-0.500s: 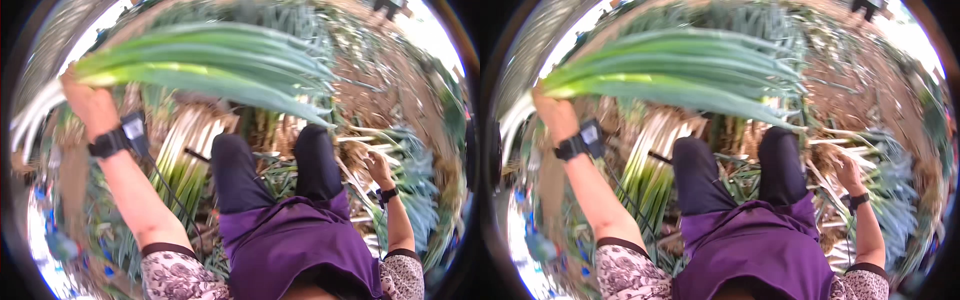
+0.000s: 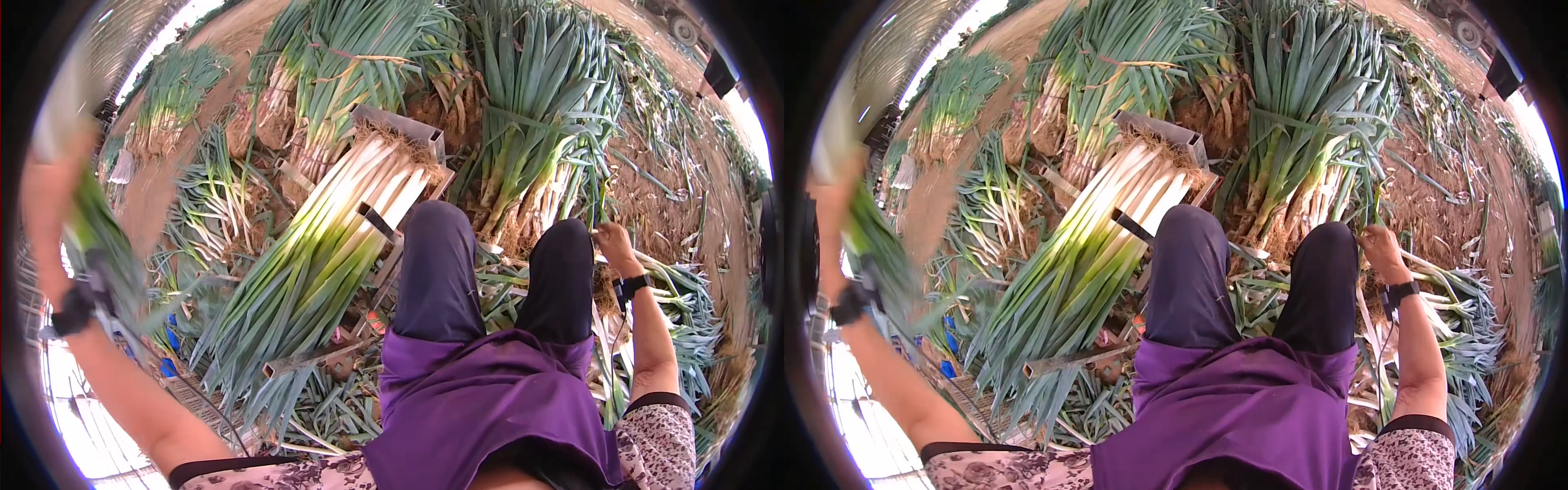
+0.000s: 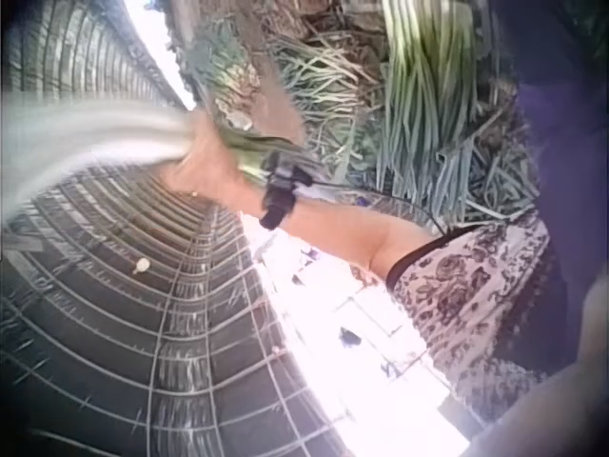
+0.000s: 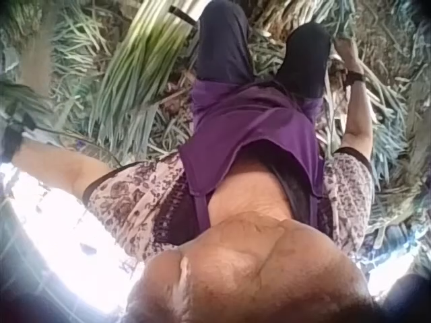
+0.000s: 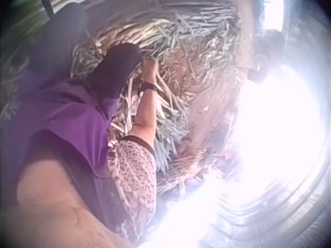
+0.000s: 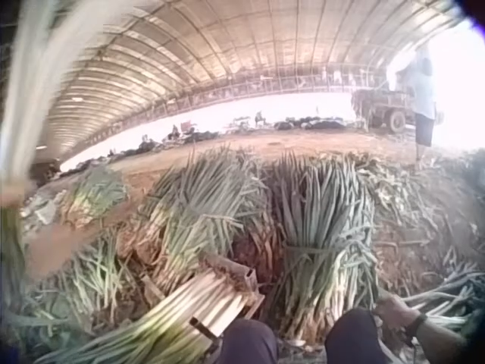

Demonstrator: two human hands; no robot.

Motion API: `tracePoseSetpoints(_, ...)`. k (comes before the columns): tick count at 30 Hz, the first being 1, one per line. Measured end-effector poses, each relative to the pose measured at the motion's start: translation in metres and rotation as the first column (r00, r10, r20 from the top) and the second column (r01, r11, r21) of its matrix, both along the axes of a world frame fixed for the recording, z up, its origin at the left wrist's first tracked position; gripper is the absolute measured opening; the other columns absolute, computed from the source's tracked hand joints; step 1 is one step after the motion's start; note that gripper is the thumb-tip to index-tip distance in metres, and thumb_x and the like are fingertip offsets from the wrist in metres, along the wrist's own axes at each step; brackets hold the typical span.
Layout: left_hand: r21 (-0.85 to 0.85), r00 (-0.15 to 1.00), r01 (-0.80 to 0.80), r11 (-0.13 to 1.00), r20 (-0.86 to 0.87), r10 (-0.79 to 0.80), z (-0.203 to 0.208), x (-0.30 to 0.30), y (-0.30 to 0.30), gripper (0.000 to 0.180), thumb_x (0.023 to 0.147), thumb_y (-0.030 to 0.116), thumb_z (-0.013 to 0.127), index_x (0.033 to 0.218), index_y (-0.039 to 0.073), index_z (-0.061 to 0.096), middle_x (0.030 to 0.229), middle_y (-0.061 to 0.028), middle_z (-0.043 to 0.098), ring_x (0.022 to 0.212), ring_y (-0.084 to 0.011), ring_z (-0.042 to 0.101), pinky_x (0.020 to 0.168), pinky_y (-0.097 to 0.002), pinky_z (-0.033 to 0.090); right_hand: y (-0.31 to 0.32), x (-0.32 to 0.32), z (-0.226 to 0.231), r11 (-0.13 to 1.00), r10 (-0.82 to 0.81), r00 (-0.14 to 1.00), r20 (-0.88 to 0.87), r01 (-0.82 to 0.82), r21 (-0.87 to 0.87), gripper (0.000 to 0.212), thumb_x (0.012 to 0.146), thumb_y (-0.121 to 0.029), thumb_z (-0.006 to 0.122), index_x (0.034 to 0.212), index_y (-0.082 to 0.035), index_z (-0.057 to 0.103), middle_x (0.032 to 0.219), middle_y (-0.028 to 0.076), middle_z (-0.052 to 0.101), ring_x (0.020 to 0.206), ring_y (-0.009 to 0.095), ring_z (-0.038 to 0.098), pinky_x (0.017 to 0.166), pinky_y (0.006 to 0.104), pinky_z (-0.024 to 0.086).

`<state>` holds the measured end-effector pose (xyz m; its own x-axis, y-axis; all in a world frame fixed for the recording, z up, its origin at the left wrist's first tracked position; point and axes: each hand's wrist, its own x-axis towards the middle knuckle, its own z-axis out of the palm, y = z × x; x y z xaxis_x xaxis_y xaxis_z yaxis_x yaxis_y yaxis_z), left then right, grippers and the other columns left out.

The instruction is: Stripping the outer leaves of harvested leeks and arranging them in a metal crate.

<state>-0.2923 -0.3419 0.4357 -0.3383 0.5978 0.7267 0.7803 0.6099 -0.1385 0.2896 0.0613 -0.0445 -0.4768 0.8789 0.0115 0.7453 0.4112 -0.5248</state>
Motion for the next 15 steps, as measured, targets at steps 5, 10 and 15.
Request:
tracePoseSetpoints(5,-0.333,0.816,0.177,0.926,0.575,0.051,-0.293,-0.017,0.05,0.036,0.071,0.011,0.065,0.105,0.004,0.058,0.085,-0.0207,0.066,0.08,-0.0366,0.066,0.07,-0.0447,0.053,0.011,-0.062,0.061,0.998,0.055,0.998,-0.033,-0.056,-0.041,0.032,0.08,-0.019,0.068,0.102,0.004,0.066,0.088,0.022,0.068,0.084,0.031,0.068,0.076,0.037,0.052)
tracePoseSetpoints(10,-0.626,0.652,0.085,0.775,0.623,0.432,-0.46,-0.007,0.064,0.055,0.07,0.02,0.071,0.12,0.005,0.052,0.094,-0.0227,0.066,0.09,-0.0372,0.065,0.08,-0.0451,0.053,0.019,-0.118,0.087,0.986,0.161,0.987,-0.005,-0.161,0.032,0.033,0.081,-0.021,0.069,0.101,0.005,0.065,0.085,0.021,0.069,0.081,0.032,0.068,0.075,0.0371,0.052)
tracePoseSetpoints(15,-0.641,0.687,0.101,0.761,0.599,0.413,-0.532,-0.02,0.093,0.042,0.074,0.02,0.067,0.111,0.003,0.055,0.087,-0.022,0.066,0.084,-0.0391,0.064,0.073,-0.0492,0.051,-0.001,-0.224,0.09,0.916,0.401,0.914,-0.059,-0.401,0.0,0.025,0.086,-0.016,0.067,0.104,0.001,0.067,0.089,0.014,0.07,0.077,0.022,0.067,0.069,0.0328,0.052)
